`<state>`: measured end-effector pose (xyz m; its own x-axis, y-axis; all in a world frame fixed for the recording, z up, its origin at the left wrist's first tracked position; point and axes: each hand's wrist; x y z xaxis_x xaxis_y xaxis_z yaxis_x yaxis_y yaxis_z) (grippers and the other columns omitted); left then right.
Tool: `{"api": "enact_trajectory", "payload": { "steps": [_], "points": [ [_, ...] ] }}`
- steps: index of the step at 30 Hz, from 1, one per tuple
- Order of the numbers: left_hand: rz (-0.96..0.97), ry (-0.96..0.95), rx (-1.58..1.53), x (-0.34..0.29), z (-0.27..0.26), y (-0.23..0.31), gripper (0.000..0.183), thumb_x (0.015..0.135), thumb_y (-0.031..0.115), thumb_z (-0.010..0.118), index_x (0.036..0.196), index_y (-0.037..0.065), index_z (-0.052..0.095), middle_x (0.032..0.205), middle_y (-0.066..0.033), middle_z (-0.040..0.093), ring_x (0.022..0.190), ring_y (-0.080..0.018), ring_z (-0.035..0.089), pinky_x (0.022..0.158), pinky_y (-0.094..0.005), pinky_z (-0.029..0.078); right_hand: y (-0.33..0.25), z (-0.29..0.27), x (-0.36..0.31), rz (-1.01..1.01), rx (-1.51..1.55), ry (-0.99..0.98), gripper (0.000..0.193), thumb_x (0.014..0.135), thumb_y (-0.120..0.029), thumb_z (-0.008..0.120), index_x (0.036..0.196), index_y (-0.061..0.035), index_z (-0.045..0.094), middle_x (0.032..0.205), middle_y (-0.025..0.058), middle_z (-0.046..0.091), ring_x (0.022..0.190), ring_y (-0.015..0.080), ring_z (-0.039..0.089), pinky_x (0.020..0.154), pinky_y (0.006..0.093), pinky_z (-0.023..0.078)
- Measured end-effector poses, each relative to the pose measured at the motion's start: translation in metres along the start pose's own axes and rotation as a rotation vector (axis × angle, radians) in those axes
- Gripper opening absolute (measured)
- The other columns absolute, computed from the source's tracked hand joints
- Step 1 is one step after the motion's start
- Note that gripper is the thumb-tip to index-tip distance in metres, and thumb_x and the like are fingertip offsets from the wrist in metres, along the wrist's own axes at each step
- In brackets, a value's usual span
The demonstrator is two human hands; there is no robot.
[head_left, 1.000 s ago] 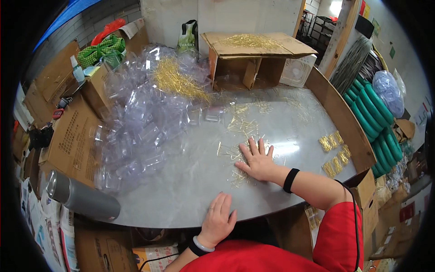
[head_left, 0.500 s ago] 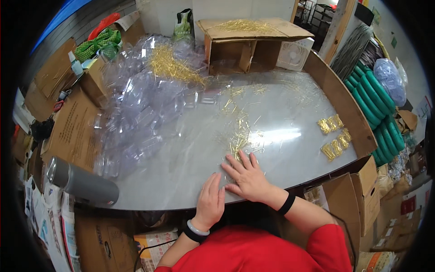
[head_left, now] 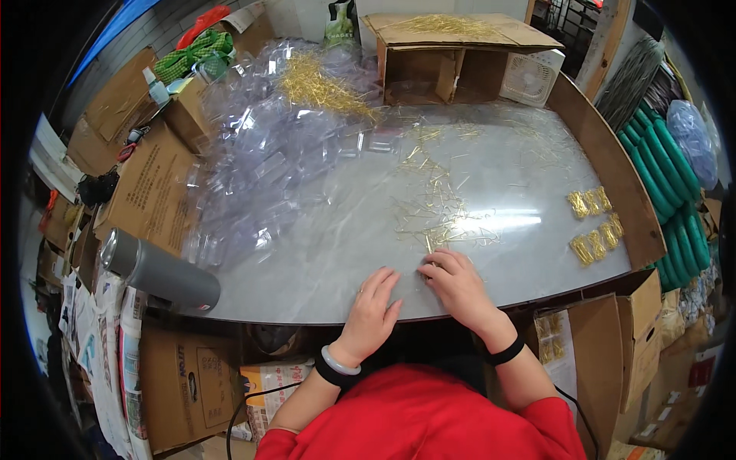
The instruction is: Sorting and packaging small gold-colored metal pins into plastic containers.
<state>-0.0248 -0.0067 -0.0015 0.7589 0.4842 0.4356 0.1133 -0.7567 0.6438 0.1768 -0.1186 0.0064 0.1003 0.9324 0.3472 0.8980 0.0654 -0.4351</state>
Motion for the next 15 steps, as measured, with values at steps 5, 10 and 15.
{"api": "enact_trajectory", "payload": {
  "steps": [5,10,15],
  "points": [
    [-0.004,-0.013,0.028,0.004,-0.001,0.003,0.039,0.087,0.003,0.069,0.125,-0.001,0.062,0.127,-0.0198,0.061,0.12,-0.0411,0.057,0.104,-0.0451,0.046,-0.026,0.008,-0.004,0.243,-0.184,0.191,0.038,0.09,-0.017,0.068,0.127,-0.0099,0.063,0.139,0.0175,0.055,0.135,0.0402,0.046,0.114,0.0498,0.036],
    [-0.015,0.005,0.015,0.009,0.001,0.003,0.032,0.084,0.001,0.071,0.115,0.0,0.066,0.117,-0.0171,0.064,0.11,-0.0383,0.059,0.097,-0.0445,0.047,-0.007,0.016,0.007,0.125,-0.148,0.096,0.037,0.092,-0.011,0.059,0.129,-0.01,0.061,0.144,0.0181,0.052,0.137,0.0443,0.043,0.117,0.0561,0.031],
    [-0.007,0.024,0.05,0.009,-0.003,0.004,0.032,0.082,0.004,0.075,0.113,0.001,0.067,0.114,-0.0162,0.064,0.106,-0.0369,0.059,0.094,-0.0437,0.047,0.008,-0.005,0.006,-0.073,-0.07,-0.073,0.039,0.09,-0.002,0.055,0.128,-0.0062,0.06,0.141,0.0128,0.056,0.141,0.0409,0.042,0.12,0.0539,0.031]
  ]
}}
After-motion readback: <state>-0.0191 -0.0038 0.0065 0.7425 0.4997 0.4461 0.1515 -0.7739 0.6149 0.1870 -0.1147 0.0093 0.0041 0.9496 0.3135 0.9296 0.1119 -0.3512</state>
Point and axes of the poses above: each hand's wrist, its own x-axis towards the middle knuckle, its own z-axis out of the palm, y = z × x
